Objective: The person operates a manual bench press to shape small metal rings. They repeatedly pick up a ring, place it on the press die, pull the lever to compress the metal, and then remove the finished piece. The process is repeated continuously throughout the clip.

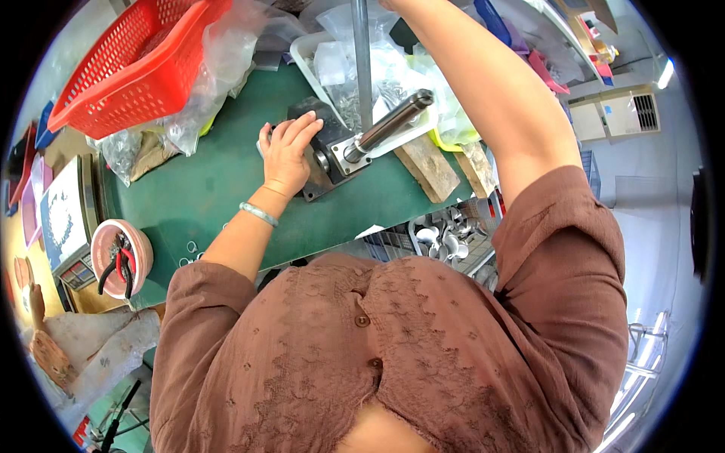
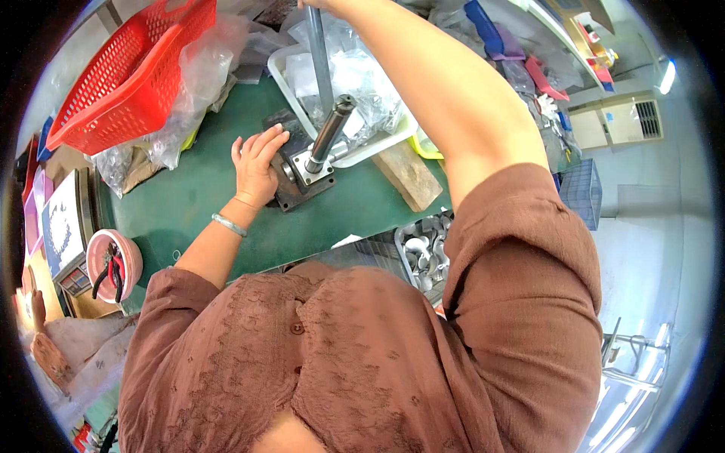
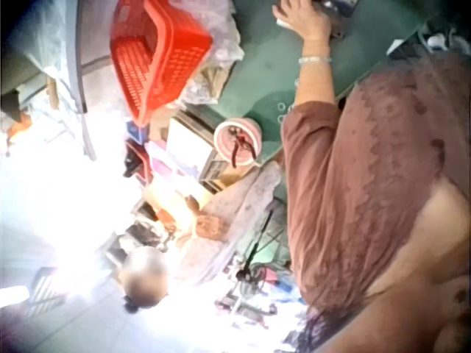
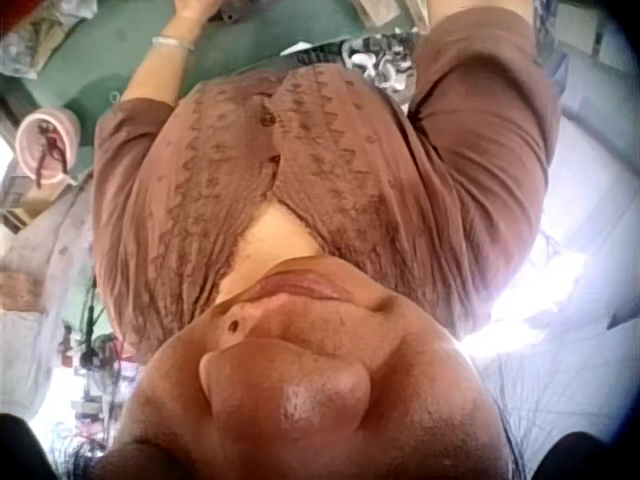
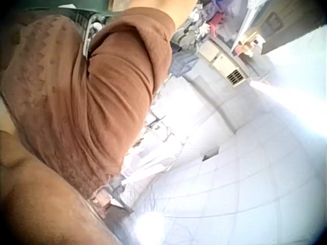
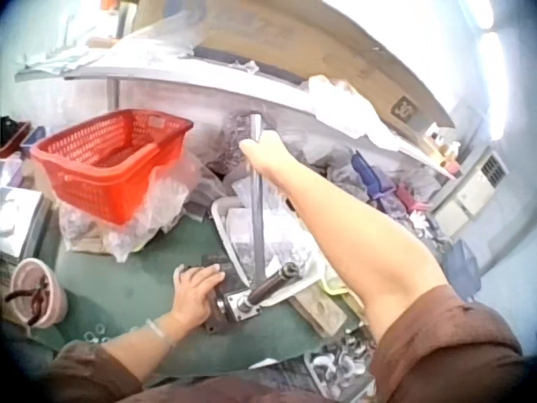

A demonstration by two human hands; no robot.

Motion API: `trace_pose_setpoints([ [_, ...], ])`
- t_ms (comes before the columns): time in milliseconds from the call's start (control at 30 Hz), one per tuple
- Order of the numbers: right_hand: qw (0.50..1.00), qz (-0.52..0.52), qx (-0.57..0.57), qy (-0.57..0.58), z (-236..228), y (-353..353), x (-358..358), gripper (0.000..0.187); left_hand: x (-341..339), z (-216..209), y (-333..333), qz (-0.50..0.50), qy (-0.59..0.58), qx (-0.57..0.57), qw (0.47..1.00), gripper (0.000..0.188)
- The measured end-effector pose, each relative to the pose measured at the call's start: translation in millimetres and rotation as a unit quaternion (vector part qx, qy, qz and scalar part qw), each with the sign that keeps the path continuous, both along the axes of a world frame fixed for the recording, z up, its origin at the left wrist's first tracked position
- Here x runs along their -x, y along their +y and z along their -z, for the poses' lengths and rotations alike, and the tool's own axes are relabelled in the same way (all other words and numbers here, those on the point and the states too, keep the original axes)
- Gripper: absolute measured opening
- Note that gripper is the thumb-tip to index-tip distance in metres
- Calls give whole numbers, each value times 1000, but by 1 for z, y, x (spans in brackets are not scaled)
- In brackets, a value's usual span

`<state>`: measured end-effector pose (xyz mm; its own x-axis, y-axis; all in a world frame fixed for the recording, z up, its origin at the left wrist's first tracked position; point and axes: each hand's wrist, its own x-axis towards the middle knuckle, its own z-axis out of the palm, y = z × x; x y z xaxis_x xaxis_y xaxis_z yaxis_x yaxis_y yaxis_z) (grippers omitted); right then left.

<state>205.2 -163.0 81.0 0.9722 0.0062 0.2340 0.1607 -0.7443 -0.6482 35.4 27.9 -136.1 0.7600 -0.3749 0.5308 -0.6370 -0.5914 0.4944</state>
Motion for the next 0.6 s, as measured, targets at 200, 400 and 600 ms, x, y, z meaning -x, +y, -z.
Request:
trace_pose_setpoints([
  [200, 994, -48, -51, -78, -50, -24, 143, 32, -1, 5, 5, -18, 7, -19, 1000, 59],
  [400, 970, -147, 43, -189, 20, -80, 377, 8, -3, -6, 2, 16, 27, -36, 999, 61],
  [600, 987, -85, 71, -119, 94, -79, 460, 37, -16, -26, 13, 94, 90, 53, 990, 58],
])
